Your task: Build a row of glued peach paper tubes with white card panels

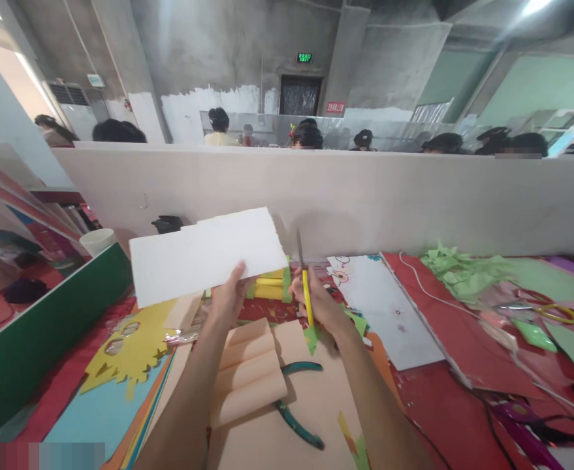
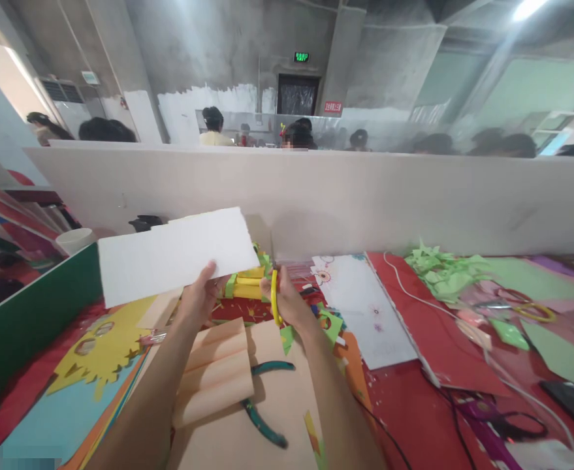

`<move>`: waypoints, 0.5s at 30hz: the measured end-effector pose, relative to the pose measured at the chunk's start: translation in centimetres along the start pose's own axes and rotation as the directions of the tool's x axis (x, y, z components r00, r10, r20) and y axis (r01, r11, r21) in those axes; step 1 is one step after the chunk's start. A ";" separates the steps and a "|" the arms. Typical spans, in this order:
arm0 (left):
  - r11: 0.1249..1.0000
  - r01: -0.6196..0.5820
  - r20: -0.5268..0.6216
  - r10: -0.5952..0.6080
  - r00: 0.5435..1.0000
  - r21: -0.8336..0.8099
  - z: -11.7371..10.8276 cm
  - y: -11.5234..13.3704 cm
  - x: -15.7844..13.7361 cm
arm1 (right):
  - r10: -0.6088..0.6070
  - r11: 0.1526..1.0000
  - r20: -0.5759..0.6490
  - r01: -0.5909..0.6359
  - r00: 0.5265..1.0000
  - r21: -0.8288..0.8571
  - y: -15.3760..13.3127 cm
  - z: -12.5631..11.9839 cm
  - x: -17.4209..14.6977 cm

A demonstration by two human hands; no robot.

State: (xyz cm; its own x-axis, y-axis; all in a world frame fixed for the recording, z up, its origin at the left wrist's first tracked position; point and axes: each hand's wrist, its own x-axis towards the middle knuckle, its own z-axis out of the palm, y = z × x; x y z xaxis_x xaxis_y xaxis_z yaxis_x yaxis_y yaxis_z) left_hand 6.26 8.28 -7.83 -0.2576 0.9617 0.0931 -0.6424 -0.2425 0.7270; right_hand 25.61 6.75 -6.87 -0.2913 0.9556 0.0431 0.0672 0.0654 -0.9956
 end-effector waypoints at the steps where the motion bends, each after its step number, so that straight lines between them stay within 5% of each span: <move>1: 1.000 -0.020 -0.021 0.019 1.000 -0.018 -0.3 0.3 0.3 | 0.026 1.000 0.061 -0.026 0.998 0.002 0.1 0.1 -0.3; 6: 0.998 -0.066 -0.035 0.065 0.997 -0.026 -1.5 1.0 0.9 | 0.025 0.997 0.189 -0.011 0.982 -0.073 0.3 1.2 -0.8; 15: 0.989 -0.131 -0.089 0.124 0.988 -0.074 -2.0 0.3 1.6 | 0.082 0.992 0.151 -0.067 0.985 -0.107 0.6 1.6 -0.3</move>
State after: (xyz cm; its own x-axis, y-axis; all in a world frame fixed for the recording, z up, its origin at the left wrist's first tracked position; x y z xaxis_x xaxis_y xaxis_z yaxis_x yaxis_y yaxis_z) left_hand 4.20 9.47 -8.83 -0.3989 0.9089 0.1214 -0.6545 -0.3749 0.6565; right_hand 24.17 6.06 -7.61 -0.4253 0.9035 -0.0522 0.1879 0.0318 -0.9817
